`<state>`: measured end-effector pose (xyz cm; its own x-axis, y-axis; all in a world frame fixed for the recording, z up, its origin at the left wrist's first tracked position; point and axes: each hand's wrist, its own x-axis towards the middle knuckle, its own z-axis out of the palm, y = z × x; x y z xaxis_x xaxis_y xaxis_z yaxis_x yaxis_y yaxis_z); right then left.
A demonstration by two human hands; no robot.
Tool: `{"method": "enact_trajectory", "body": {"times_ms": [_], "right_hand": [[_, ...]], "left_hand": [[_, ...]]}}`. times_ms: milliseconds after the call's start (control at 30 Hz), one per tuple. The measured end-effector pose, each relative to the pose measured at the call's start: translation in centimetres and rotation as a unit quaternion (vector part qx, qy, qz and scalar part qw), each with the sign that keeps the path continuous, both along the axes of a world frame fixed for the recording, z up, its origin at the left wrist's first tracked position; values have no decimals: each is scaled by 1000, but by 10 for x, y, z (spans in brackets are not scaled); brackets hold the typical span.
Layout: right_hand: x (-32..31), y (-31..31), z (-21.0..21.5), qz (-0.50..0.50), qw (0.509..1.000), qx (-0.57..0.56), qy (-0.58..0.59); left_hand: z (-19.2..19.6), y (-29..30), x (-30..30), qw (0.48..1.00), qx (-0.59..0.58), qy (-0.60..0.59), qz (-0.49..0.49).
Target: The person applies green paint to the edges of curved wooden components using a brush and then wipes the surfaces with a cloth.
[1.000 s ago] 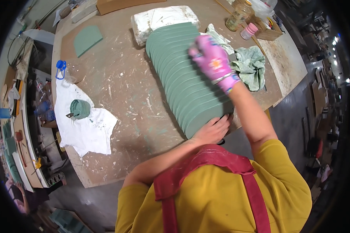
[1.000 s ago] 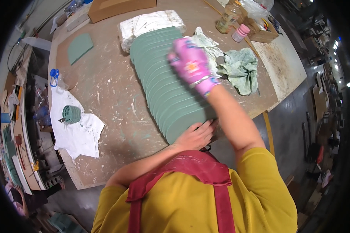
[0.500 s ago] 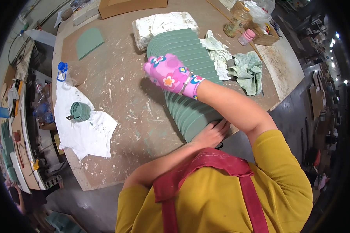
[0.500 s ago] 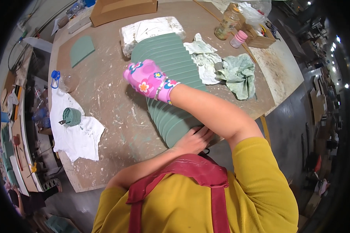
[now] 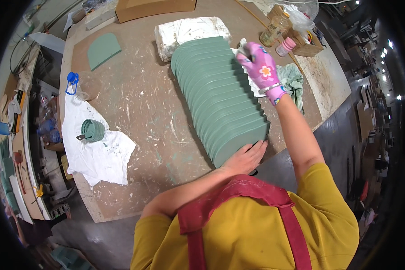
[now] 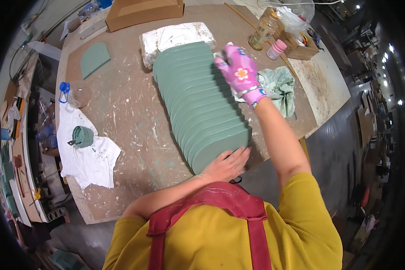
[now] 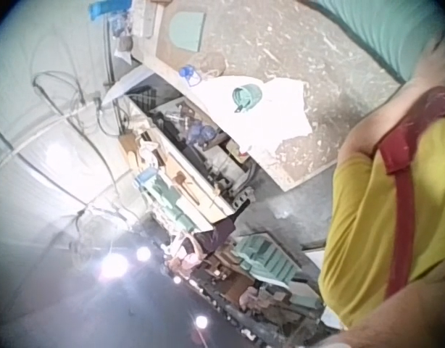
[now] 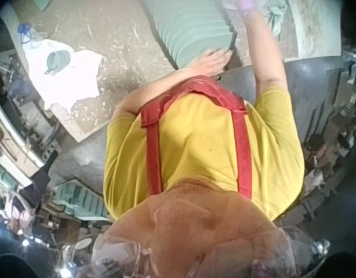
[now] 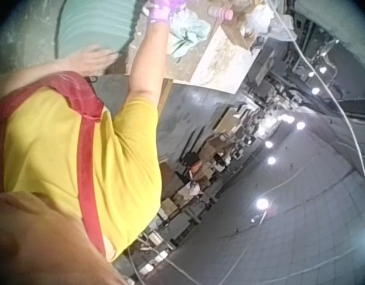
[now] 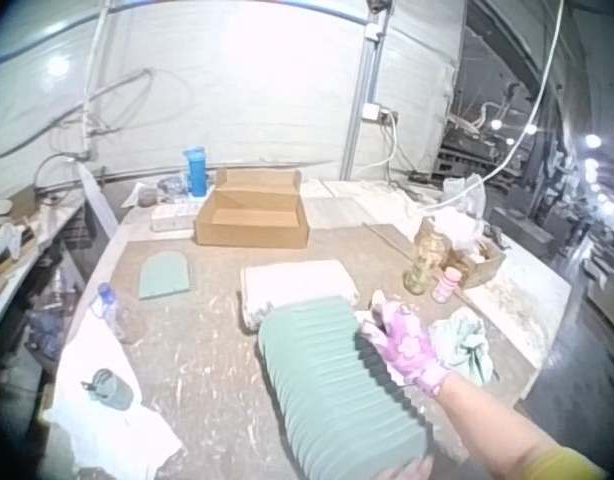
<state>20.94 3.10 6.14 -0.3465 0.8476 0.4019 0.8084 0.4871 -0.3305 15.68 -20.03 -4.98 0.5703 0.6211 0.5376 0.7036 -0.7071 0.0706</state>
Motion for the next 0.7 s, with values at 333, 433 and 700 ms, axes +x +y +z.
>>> {"method": "enact_trajectory", "body": {"times_ms": [333,433,700], "right_hand": [[-44,0,19,236,971,0,-25],[-109,-31,-4,395,916,-51,-52],[-140,-20,-1,344,910,-3,-231]], "left_hand": [[11,6,-4,998,-46,28,-41],[9,8,-6,997,-49,41,-53],[7,9,-5,999,5,-17,-29]]}}
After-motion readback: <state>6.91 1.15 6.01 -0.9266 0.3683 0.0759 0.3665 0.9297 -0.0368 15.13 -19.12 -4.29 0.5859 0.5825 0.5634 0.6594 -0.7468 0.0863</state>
